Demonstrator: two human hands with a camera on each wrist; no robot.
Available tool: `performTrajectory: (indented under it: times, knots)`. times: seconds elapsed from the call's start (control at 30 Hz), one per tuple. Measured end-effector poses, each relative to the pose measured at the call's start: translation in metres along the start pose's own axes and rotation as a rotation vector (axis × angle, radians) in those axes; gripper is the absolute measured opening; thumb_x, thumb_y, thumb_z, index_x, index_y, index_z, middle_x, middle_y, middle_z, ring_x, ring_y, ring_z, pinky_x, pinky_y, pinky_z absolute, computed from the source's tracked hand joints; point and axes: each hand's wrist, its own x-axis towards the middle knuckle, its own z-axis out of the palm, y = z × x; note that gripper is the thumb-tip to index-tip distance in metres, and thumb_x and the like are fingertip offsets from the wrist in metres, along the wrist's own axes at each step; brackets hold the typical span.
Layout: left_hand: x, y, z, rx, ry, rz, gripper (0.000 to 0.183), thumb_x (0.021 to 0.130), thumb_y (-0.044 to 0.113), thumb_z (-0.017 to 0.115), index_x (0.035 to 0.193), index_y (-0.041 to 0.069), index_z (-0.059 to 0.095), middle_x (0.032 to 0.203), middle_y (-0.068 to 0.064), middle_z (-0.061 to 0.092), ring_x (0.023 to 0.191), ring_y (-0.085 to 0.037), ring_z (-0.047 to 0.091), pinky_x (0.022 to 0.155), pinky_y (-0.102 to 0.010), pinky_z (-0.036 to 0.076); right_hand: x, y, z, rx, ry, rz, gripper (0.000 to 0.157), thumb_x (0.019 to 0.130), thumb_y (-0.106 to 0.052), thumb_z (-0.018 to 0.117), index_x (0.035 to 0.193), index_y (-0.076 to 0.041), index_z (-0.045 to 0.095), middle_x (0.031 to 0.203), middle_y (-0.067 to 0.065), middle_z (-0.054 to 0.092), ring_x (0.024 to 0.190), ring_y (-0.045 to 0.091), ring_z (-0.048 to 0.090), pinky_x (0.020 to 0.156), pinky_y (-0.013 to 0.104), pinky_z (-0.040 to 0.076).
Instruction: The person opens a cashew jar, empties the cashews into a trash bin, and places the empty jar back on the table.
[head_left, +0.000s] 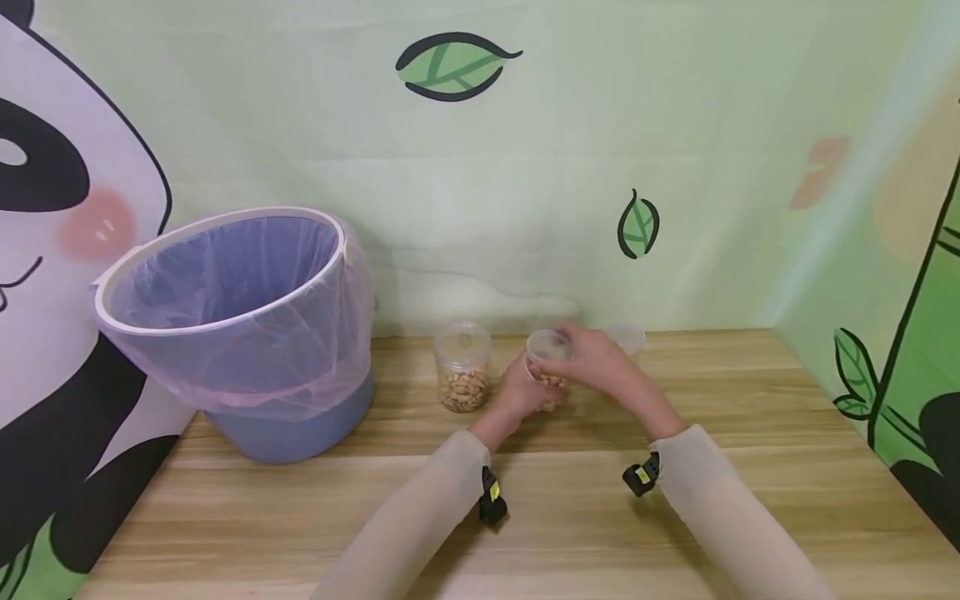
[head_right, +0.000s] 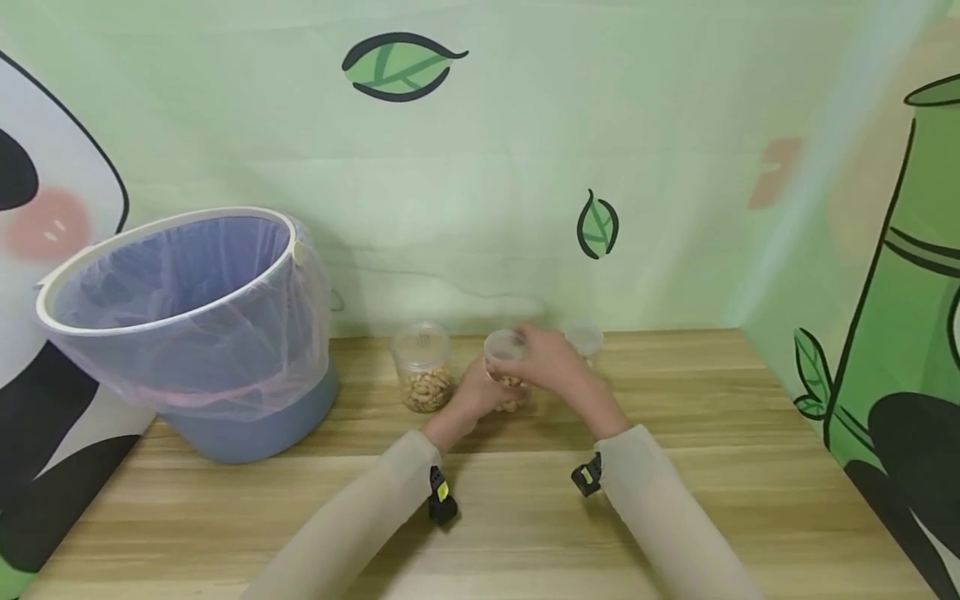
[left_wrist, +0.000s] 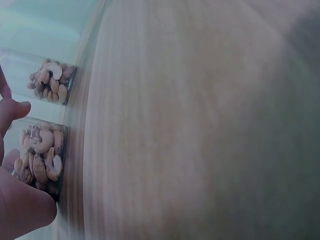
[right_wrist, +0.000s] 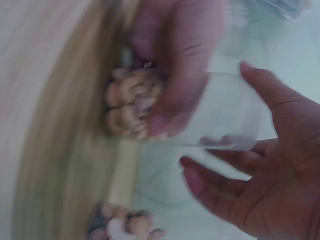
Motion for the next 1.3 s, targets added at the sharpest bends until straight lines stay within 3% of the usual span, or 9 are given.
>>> performTrajectory:
  times: [0.07,0.2,0.3,0.43,0.53,0.7,0.93,1.13,1.3]
  knots:
    - [-0.001,0.000,0.000,-0.004,-0.006,-0.008,0.073,0.071,-0.004,0.085,0.137,0.010,0.056,0.119,-0.009,0.068,0.090,-0.018,0.063,0.068,-0.028,0.055,0.000,-0.004,-0.002,-0.005,-0.027,-0.016,0.086,0.089,-0.049,0.074,0.148,0.005,0.044,0.134,0.028,0.061,0.121,0.043,0.060,0.100,0.055,0.049]
    - [-0.003,0.000,-0.002,0.031,-0.021,-0.034,0.067,0.076,0.002,0.084,0.137,0.011,0.058,0.127,-0.008,0.066,0.111,-0.022,0.062,0.087,-0.034,0.054,0.008,-0.020,-0.001,-0.053,-0.018,-0.078,0.080,0.095,-0.045,0.067,0.150,0.006,0.041,0.138,0.027,0.058,0.123,0.042,0.059,0.104,0.053,0.047]
    - [-0.007,0.003,-0.002,0.046,-0.038,-0.042,0.057,0.079,0.008,0.084,0.131,0.007,0.061,0.121,-0.007,0.067,0.104,-0.019,0.062,0.088,-0.034,0.053,0.016,-0.033,0.006,-0.137,0.022,-0.084,0.072,0.099,-0.044,0.062,0.147,0.007,0.045,0.102,0.022,0.072,0.103,0.037,0.068,0.100,0.050,0.051]
    - [-0.007,-0.002,-0.001,0.047,-0.037,0.012,0.047,0.078,0.009,0.084,0.120,0.002,0.066,0.109,-0.009,0.070,0.089,-0.012,0.062,0.081,-0.029,0.054,0.024,-0.040,0.019,-0.275,0.079,-0.053,0.063,0.099,-0.045,0.061,0.136,0.006,0.059,0.084,0.017,0.072,0.088,0.035,0.070,0.091,0.048,0.055]
    - [-0.004,-0.008,0.002,0.063,-0.035,0.028,0.050,0.078,0.010,0.085,0.123,0.003,0.066,0.111,-0.007,0.070,0.092,-0.009,0.060,0.082,-0.027,0.052,0.024,-0.038,0.025,-0.324,0.086,-0.032,0.056,0.097,-0.043,0.066,0.127,0.004,0.066,0.110,0.021,0.072,0.098,0.038,0.070,0.088,0.047,0.056]
    - [-0.004,-0.007,-0.001,-0.002,-0.038,-0.015,0.052,0.078,0.007,0.085,0.124,0.002,0.062,0.110,-0.007,0.066,0.092,-0.014,0.061,0.080,-0.029,0.053,0.021,-0.031,0.021,-0.252,0.077,-0.015,0.053,0.093,-0.041,0.071,0.127,0.000,0.067,0.118,0.018,0.071,0.100,0.035,0.069,0.087,0.046,0.056]
    - [-0.004,-0.005,-0.004,-0.078,-0.055,-0.008,0.065,0.078,-0.003,0.083,0.137,0.008,0.057,0.133,-0.010,0.063,0.121,-0.025,0.060,0.098,-0.036,0.052,0.010,-0.019,0.013,-0.140,0.073,-0.008,0.066,0.088,-0.043,0.072,0.137,0.000,0.059,0.128,0.021,0.066,0.109,0.038,0.066,0.090,0.052,0.055]
    - [-0.003,-0.002,-0.004,-0.009,-0.074,0.051,0.078,0.077,-0.004,0.083,0.146,0.013,0.052,0.140,-0.006,0.060,0.126,-0.024,0.056,0.105,-0.040,0.046,0.003,-0.012,0.004,-0.093,0.072,-0.005,0.081,0.082,-0.048,0.081,0.140,0.002,0.056,0.127,0.024,0.066,0.113,0.042,0.064,0.092,0.055,0.053]
    - [-0.001,0.000,-0.004,0.042,-0.052,0.024,0.078,0.075,-0.002,0.085,0.144,0.012,0.052,0.136,-0.006,0.062,0.123,-0.023,0.057,0.108,-0.041,0.044,0.000,-0.007,-0.002,-0.071,0.058,-0.023,0.082,0.078,-0.045,0.086,0.140,0.001,0.057,0.124,0.024,0.068,0.110,0.041,0.065,0.092,0.054,0.053]
